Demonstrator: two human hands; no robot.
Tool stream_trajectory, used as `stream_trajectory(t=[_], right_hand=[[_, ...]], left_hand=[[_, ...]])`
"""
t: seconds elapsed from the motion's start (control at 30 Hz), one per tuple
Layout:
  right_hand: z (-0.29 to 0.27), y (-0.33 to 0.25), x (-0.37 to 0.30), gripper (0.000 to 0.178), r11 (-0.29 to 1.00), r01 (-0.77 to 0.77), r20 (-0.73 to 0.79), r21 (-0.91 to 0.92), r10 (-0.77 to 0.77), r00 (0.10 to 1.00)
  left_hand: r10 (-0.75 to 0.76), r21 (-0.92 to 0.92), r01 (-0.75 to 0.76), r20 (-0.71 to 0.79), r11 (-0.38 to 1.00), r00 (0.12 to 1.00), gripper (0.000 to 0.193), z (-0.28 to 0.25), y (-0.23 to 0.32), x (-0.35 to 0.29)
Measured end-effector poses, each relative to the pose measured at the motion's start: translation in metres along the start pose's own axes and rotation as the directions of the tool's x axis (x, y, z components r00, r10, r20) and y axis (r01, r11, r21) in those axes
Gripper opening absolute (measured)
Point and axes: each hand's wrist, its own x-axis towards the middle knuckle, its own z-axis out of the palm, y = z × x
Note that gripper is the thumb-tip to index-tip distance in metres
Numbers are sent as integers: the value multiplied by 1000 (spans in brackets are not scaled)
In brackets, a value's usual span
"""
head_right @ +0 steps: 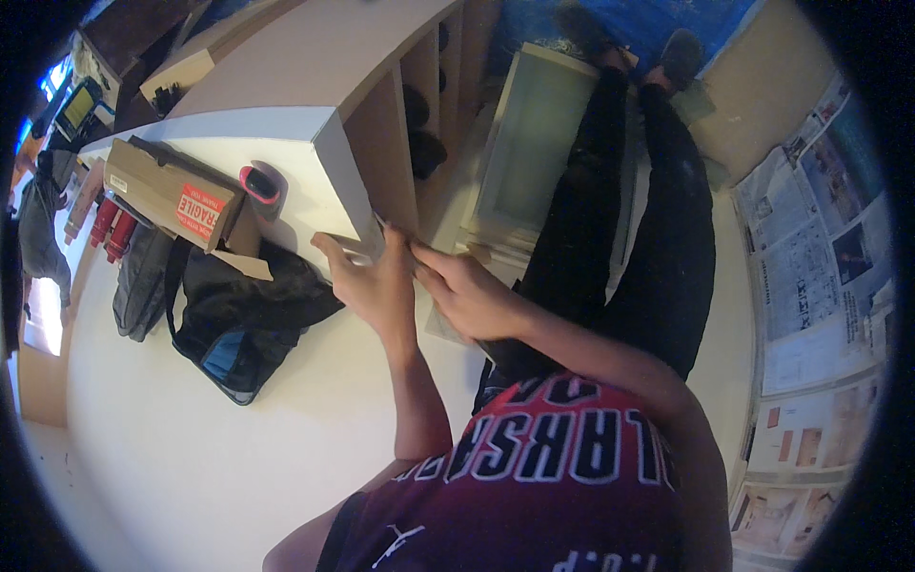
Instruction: The person is assembling a white wooden cabinet. They use a utility knife to trim a white edge banding, a hammer to tap it into place, and a chisel to clean up the edges. The person works on the top and side edges of the cabinet.
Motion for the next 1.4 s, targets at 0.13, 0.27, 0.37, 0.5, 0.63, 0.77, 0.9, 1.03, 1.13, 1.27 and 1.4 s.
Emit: stream_trajectory(t=[0.13, 0.27, 0.37, 0.5, 0.63, 0.77, 0.9, 1.03, 1.13, 1.27, 1.4], right_hand=[[-10, -2, 10, 47, 990, 25, 35, -138, -20, 999], [2, 7, -24, 42, 982, 120, -74, -147, -131, 989], [7, 12, 1, 40, 972, 149, -84, -183, -166, 983], [-2, 1, 27, 42, 998, -14, 33, -69, 16, 999], [0, 10, 5, 48, 992, 114, 2, -52, -114, 993], [8, 2, -31, 49, 1000, 5, -47, -21, -6, 999], [11, 5, -33, 48, 998, -35, -61, -50, 32, 998], [20, 39, 19, 47, 940, 273, -159, -205, -308, 938], [0, 17, 43, 47, 991, 43, -1, -124, -44, 999], [-9, 1, 21, 48, 1000, -2, 37, 31, 1, 999], [-14, -5, -23, 51, 995, -3, 34, 95, 0, 999]], left_hand=[[-26, 96, 35, -95, 995, 995, 97, 12, 1, 6], [-12, 47, 9, 60, 999, 998, 97, -2, 4, -9], [5, 45, -5, -10, 999, 1000, 96, 3, 0, -7], [85, 145, -62, -163, 987, 983, 99, 18, -14, 10], [39, -61, -40, -4, 997, 999, 108, 0, -14, 5], [25, 6, -26, 129, 1000, 991, 116, -14, -6, -4], [46, -25, -43, 117, 999, 992, 113, -11, -9, -3], [101, 1, -101, 23, 995, 995, 104, 5, -17, 8], [159, 112, -153, -51, 982, 986, 98, 13, -24, 7], [91, -28, -91, 11, 995, 996, 108, 3, -14, 4], [71, 23, -73, 102, 997, 992, 116, -5, 1, -4]])
